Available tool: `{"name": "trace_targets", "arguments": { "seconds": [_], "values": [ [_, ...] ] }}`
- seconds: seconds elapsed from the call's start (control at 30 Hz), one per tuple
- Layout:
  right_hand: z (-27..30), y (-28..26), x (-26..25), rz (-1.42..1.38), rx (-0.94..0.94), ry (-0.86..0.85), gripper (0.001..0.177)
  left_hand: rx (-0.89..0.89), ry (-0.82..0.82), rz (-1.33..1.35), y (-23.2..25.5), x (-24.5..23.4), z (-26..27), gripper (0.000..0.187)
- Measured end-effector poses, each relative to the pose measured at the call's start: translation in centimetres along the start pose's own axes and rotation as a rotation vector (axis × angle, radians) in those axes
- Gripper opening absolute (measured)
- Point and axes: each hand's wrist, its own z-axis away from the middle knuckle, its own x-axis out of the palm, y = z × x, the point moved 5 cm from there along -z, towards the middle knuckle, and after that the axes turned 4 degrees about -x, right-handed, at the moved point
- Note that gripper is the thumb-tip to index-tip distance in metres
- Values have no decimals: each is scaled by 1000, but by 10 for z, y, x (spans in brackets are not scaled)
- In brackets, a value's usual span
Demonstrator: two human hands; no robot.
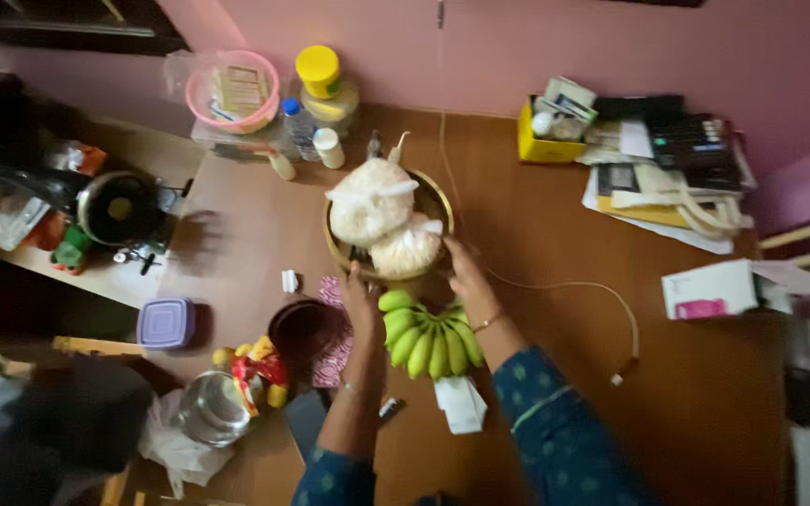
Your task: The person organizes items on a cluttered table, handling a plastic container, a roll of tape, a small white packet, a clay pot, and lemons. They open a cabinet to place the tape inside, then move the clay pot and lemons to different locations on the table and floor.
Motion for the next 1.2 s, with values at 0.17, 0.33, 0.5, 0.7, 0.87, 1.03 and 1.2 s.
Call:
{"name": "trace_targets", "arguments": {
  "seconds": [0.17,0.33,0.5,0.7,0.87,1.03,1.2],
  "values": [
    [-98,42,39,-125,93,-75,34,-61,-44,363,-69,18,-128,44],
    [-164,39,18,-141,82,113,49,-70,-294,395,-62,64,-176,58],
    [-184,29,11,-209,-81,110,54,-108,-418,446,-41,104,-171,69],
    [-169,-5,22,98,-106,186,50,-103,-483,614,-71,113,-184,67],
    [-133,-8,31,671,-286,-46,57,-5,-515,542,-75,101,-205,68],
    [-127,35,31,713,-652,-40,38,-107,-353,161,-107,78,-191,49],
    [-85,22,39,419,-477,-120,20,-210,-334,102,-87,74,-136,40]
  ]
}}
